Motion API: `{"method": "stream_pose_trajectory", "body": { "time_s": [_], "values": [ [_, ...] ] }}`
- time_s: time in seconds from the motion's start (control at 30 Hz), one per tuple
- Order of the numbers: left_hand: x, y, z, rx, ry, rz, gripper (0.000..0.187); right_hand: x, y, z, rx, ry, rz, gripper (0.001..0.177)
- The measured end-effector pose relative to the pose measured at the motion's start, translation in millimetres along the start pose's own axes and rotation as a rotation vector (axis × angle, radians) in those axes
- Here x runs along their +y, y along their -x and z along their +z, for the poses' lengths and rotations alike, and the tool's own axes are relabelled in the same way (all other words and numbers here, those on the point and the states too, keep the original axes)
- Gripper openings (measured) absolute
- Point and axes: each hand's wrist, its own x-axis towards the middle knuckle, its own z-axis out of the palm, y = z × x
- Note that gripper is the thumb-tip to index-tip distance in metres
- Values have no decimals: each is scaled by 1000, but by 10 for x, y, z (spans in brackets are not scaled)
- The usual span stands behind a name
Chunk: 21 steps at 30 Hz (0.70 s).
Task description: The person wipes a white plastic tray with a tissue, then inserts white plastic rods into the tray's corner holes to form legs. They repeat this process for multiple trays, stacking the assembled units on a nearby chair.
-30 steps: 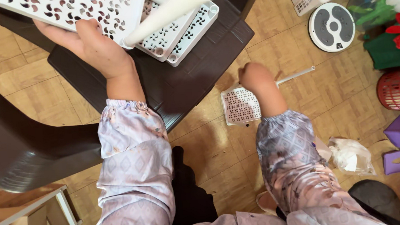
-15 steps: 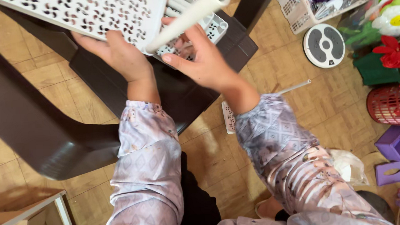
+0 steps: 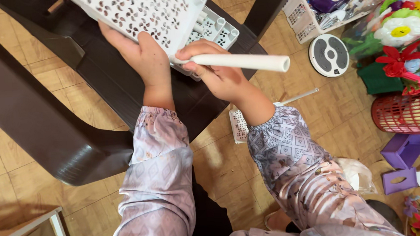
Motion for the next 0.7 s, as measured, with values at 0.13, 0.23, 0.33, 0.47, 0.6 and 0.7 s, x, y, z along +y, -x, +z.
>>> {"method": "stream_pose_trajectory", "body": {
  "time_s": [0.13,0.23,0.33,0.47,0.6,0.7],
  "values": [
    [40,73,35,-97,-204,-4,66,-44,98,-133,-46,-40,-42,14],
    [80,101,87,-145,-242,-66,68,-83,207,-173,-102,-30,-52,13],
    [131,146,112,-202,-294,-11,67,-78,273,-213,-133,52,-52,13],
    [138,121,63,-212,-325,50,62,-95,409,-147,196,-254,39,12],
    [-7,53,29,-42,-213,27,66,-279,672,-487,554,-544,307,21],
    [-187,34,-36,-34,-51,-1,64,-370,950,-799,619,-553,332,20]
  ]
}}
